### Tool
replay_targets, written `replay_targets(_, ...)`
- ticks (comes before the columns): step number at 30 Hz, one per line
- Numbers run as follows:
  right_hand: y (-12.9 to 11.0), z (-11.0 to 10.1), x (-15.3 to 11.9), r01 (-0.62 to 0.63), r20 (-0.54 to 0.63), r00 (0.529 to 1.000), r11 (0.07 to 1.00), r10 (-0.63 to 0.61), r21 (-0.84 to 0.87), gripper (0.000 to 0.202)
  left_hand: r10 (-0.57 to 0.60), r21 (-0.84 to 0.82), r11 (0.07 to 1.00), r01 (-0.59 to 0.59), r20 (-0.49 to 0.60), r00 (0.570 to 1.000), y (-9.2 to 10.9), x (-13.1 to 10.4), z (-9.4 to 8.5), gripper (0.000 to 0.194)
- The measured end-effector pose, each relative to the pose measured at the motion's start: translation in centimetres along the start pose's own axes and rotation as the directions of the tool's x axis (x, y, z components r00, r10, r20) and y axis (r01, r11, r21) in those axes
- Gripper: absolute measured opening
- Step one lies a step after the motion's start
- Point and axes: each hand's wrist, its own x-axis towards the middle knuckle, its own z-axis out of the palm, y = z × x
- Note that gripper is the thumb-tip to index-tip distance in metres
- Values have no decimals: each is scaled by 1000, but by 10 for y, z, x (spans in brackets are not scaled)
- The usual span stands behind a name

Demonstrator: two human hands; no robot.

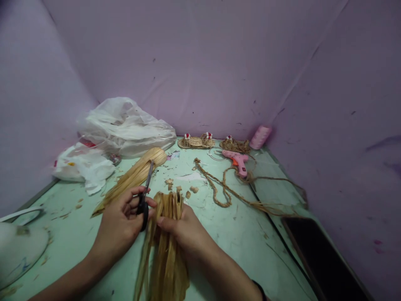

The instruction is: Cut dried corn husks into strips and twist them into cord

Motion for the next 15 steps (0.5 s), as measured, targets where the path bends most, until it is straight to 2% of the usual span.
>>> replay_targets(4, 0, -1, 1, -34, -38, 999, 999, 34, 12, 27, 27, 44, 999, -27, 13, 1000, -3, 2, 0, 33)
replay_targets(11, 2, -4, 4, 14, -13, 1000, 997, -15, -74, 32, -19, -34, 999, 22, 69, 997, -7, 3, 2, 35)
replay_targets(15, 6, -7, 5, -15, -98, 995, 994, 5, -105, 33, 3, -41, 999, -3, 0, 1000, -2, 6, -1, 37)
